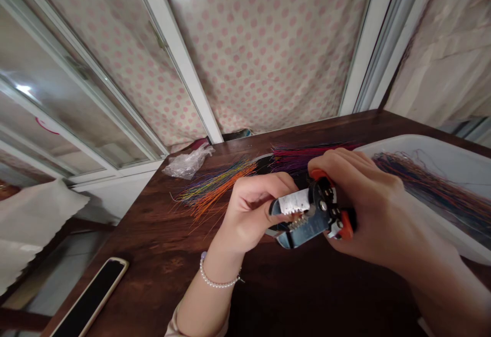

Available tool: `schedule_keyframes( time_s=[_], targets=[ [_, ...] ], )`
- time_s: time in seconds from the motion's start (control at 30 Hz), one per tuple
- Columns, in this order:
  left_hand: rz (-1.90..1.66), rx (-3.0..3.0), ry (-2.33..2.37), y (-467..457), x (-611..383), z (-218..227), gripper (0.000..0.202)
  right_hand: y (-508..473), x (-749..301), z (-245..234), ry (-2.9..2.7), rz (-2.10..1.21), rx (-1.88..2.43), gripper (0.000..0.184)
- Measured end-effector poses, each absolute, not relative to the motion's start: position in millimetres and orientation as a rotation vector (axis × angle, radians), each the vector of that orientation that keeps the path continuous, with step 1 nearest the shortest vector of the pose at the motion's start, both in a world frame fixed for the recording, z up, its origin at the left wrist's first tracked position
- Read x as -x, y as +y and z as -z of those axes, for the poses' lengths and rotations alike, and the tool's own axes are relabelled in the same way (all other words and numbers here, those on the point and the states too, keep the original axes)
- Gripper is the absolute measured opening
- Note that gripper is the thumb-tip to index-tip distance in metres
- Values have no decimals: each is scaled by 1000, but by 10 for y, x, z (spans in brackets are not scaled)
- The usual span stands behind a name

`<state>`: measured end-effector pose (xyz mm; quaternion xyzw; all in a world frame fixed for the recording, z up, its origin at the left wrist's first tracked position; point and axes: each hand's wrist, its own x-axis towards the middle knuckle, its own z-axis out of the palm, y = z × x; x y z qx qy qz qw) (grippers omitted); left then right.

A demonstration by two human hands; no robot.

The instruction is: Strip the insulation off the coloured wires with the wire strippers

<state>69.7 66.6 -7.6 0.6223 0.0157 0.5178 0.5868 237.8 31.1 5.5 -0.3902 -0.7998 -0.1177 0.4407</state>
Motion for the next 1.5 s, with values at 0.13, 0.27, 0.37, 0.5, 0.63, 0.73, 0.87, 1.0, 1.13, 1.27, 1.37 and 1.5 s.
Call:
schedule_keyframes(
  time_s=[0.13,0.27,0.37,0.5,0.63,0.73,0.87,1.0,1.13,1.27,1.37,1.5],
  targets=[
    [-1223,-1436,24,643,-698,55,24,319,-2370,-53,-1980,317,974,28],
    [-1215,-1439,5,627,-700,19,24,325,-2366,-47,-1964,337,968,24],
    [-1217,-1432,21,631,-704,16,25,328,-2367,-44,-1970,326,971,24],
    [-1218,-1422,12,633,-709,21,26,337,-2368,-31,-1955,328,957,22],
    [-1231,-1431,15,625,-712,18,29,336,-2377,-29,-1941,355,945,21],
    [-1240,-1437,14,634,-712,18,30,325,-2381,-59,-1955,370,946,21],
    [-1218,-1457,13,655,-715,21,25,322,-2374,-114,-2002,397,967,24],
    [-1230,-1460,19,647,-724,11,28,326,-2367,-132,-2007,389,955,25],
    [-1237,-1458,15,631,-724,3,31,321,-2362,-126,-1990,369,956,24],
    [-1240,-1456,25,621,-729,3,32,322,-2365,-110,-1980,363,959,23],
    [-1259,-1456,40,617,-738,6,33,331,-2371,-99,-1971,363,960,24],
    [-1292,-1457,43,625,-747,26,30,339,-2371,-75,-1966,345,959,25]
  ],
)
